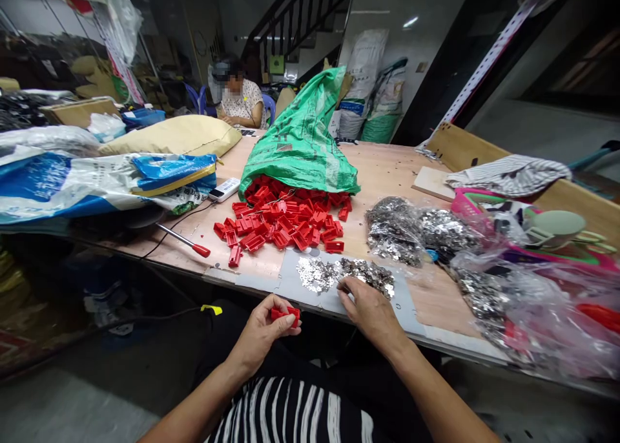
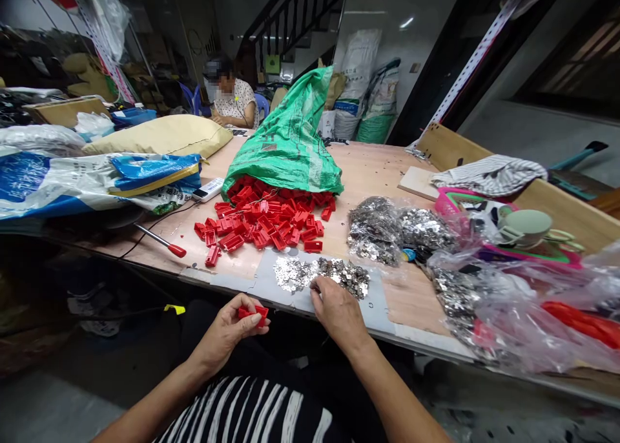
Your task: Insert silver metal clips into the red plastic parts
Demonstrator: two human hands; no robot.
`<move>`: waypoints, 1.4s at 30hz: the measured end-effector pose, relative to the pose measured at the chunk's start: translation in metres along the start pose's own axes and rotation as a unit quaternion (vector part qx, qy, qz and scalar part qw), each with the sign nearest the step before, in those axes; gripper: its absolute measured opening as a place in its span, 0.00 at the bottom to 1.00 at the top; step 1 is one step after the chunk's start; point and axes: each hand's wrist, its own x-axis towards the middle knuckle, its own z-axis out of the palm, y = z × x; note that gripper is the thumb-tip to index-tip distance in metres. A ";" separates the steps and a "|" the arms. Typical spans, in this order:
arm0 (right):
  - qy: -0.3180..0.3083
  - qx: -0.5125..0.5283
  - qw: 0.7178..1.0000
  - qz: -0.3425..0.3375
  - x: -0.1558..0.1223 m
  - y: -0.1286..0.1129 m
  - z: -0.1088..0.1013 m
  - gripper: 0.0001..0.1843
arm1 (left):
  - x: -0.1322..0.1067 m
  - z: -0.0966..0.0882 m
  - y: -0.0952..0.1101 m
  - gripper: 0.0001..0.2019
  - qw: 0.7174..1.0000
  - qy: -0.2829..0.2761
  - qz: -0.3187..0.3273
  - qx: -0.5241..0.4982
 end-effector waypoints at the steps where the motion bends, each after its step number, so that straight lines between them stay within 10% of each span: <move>1: -0.003 0.004 1.000 -0.005 0.001 -0.005 0.002 0.08 | 0.000 0.000 -0.001 0.12 1.000 0.001 0.005 0.006; 35: 0.019 0.021 1.000 -0.002 -0.003 0.000 0.018 0.06 | 0.007 0.000 -0.006 0.18 0.955 0.082 0.220 0.183; 42: 0.030 0.037 0.998 0.045 -0.001 0.010 0.007 0.09 | 0.006 0.009 0.002 0.20 0.981 0.063 0.148 0.105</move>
